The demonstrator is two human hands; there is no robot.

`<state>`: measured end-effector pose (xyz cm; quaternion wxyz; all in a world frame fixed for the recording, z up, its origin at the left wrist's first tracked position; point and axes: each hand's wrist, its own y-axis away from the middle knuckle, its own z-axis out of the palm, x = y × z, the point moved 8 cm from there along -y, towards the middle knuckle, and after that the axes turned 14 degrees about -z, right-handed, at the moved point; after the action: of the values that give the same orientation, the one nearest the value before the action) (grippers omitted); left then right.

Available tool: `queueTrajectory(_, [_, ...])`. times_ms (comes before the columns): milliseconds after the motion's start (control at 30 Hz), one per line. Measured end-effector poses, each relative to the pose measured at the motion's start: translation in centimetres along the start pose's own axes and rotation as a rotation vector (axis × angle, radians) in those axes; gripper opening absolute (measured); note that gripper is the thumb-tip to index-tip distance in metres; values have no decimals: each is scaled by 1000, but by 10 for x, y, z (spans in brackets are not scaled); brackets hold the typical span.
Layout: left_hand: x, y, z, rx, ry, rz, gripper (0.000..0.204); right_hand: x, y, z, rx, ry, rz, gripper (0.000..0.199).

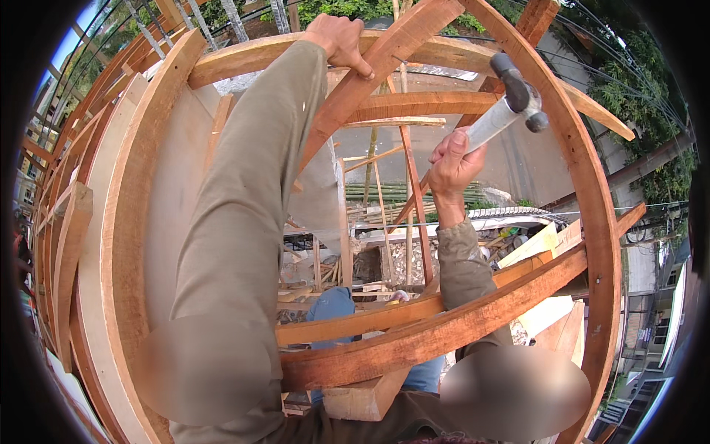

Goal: The person assembles a curved wooden frame by positioning wooden planks and securing them with nails using a hammer. They repeatedly align the planks, place nails, and hammer them into place to join the components.

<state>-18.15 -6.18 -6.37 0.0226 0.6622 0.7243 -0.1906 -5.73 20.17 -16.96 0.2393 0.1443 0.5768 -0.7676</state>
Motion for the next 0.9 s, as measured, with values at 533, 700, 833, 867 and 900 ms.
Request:
queueTrajectory(533, [9,-6,-6,-1,70,14,102,39,13,10,-163,215,-67,34])
queueTrajectory(700, [-2,1,-12,26,37,-31,100,6,-4,-4,99,-236,-16,35])
queueTrajectory(833, [12,-7,-13,35,66,-12,100,36,21,-4,-20,-31,-106,34])
queueTrajectory(867, [7,-5,-11,31,50,-16,100,49,17,8,-146,231,-4,34])
queueTrajectory(900, [5,-2,-8,28,34,-20,100,62,17,17,-273,493,98,34])
